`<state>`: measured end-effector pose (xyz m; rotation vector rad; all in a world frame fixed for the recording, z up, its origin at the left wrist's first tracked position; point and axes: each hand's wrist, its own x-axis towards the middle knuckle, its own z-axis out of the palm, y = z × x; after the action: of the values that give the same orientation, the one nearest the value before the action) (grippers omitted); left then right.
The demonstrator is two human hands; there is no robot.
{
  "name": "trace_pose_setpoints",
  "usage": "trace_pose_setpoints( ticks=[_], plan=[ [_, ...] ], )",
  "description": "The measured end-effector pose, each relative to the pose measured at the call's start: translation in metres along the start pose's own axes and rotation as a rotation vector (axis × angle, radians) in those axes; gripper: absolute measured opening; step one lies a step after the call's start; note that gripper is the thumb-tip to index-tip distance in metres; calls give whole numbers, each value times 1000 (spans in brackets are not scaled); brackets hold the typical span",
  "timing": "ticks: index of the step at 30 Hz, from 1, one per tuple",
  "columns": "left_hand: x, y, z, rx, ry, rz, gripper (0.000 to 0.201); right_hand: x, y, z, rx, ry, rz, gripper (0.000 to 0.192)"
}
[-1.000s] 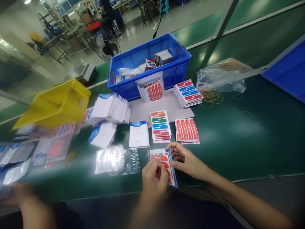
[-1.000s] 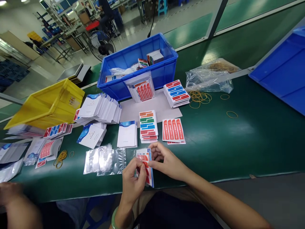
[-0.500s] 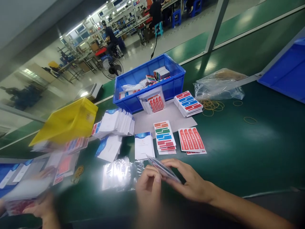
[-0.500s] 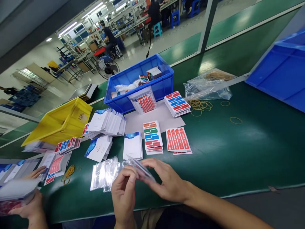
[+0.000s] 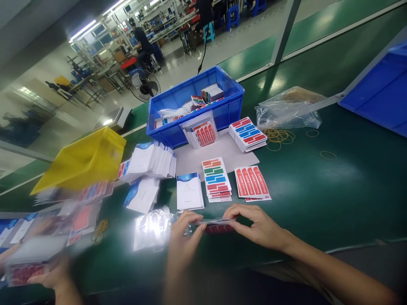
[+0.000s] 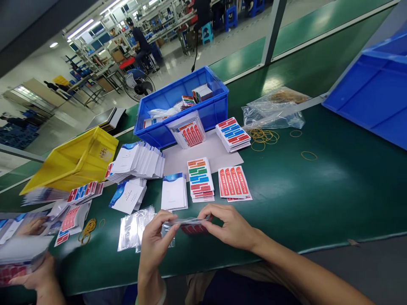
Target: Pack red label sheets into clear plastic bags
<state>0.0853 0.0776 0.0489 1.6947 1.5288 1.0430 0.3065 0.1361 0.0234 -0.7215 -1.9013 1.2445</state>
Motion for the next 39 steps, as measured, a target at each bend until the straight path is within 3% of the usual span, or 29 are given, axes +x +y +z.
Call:
trace_pose_setpoints(
  ticks=[5,12,20,26,33,36,39],
  plan=[
    [-3,3,-8,38,-54,39,10,3,1,1,18,-10,-76,10],
    [-14,3,-6,-1,-19,32,11,8,-2,6,-53,29,-209,13],
    [-12,13,1,28,-35,74,2,14,-6,10,-84,-24,-209,9],
    [-7,19,3,84,-36,150,10,21,-11,16,-74,-91,-243,12],
    [-2,21,5,75,-38,140,13,27,-19,14,-151,-149,-220,16],
    [10,7,-1,22,102,93,6,49,-21,2,-168,-94,-218,15],
    [29,-21,-11,43,339,-10,29,98,-15,-22,-183,67,-182,16]
  ],
)
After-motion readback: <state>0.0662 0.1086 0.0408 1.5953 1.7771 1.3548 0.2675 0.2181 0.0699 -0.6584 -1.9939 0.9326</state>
